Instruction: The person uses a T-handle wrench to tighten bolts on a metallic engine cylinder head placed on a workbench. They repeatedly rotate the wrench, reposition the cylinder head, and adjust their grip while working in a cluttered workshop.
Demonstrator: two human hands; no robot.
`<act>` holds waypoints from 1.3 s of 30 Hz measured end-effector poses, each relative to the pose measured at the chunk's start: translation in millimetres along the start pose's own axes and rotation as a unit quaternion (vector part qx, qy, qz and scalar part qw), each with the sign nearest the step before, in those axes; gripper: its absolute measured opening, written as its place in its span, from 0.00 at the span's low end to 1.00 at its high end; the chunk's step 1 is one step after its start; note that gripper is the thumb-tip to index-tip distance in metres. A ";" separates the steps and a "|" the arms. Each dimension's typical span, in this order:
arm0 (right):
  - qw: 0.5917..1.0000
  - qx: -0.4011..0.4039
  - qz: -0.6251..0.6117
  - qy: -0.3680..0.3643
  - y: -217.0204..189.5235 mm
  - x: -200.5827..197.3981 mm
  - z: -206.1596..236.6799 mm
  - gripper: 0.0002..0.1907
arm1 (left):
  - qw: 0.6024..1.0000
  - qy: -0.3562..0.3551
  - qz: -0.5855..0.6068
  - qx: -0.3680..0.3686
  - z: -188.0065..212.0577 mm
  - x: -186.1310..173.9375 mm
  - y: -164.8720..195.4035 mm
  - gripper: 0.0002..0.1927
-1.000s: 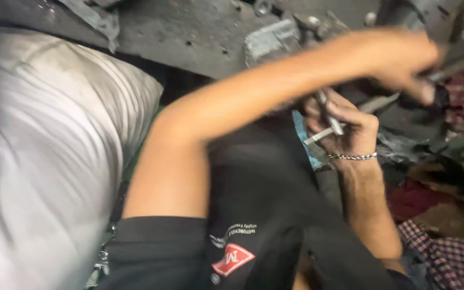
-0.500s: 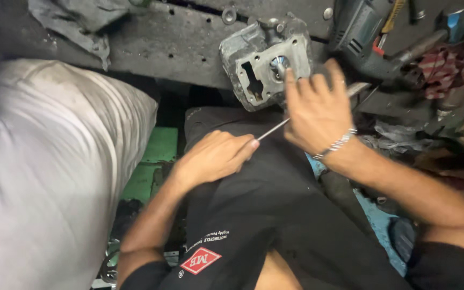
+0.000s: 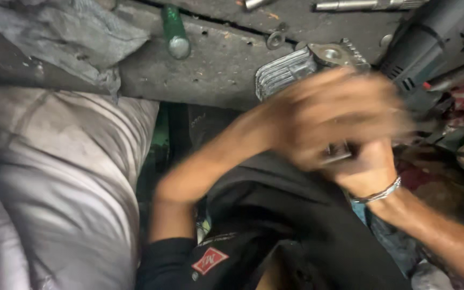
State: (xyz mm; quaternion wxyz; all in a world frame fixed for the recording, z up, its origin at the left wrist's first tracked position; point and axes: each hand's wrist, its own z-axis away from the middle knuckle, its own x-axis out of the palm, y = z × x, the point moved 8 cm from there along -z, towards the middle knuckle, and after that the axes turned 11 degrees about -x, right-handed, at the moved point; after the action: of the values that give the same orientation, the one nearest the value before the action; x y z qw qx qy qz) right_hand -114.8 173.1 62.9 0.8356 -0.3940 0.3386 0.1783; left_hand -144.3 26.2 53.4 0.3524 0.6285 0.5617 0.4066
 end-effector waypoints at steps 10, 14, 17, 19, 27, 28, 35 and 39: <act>0.461 0.232 -0.836 0.185 12.5 41.0 19.8 0.10 | 0.813 -0.534 -0.035 -0.230 -56.7 199.6 -95.3 0.22; 0.652 0.264 -0.628 0.333 52.3 0.3 75.2 0.31 | 0.984 -0.130 -0.028 -0.122 -83.2 64.9 -15.9 0.32; 0.873 0.097 -0.272 0.393 27.0 -64.1 94.9 0.35 | 0.879 -0.240 -0.269 -0.312 -1.7 39.9 2.4 0.40; 0.961 0.034 -0.020 0.274 -10.0 -77.4 85.9 0.35 | 0.863 -0.293 -0.227 -0.343 54.6 65.3 20.8 0.30; 0.971 0.098 0.195 -0.097 -31.4 -11.2 -6.7 0.36 | 0.921 0.030 -0.137 -0.365 123.4 -4.5 67.3 0.19; 0.969 0.107 0.194 -0.107 -29.5 -8.1 -11.0 0.33 | 0.939 0.097 -0.115 -0.308 131.2 -3.9 64.6 0.22; 0.963 0.128 0.108 -0.213 -5.5 4.1 -14.5 0.50 | 0.974 0.110 -0.053 -0.191 122.8 -24.6 8.3 0.33; 0.988 0.132 0.007 -0.080 4.2 -2.3 -5.7 0.37 | 0.999 -0.016 -0.009 -0.046 74.1 -8.0 -9.5 0.26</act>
State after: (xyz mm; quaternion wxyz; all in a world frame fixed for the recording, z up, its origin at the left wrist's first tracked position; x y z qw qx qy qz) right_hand -121.2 171.2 59.6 0.9035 -0.2625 0.2940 0.1685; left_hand -81.3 20.5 12.8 0.3932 0.6134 0.5421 0.4186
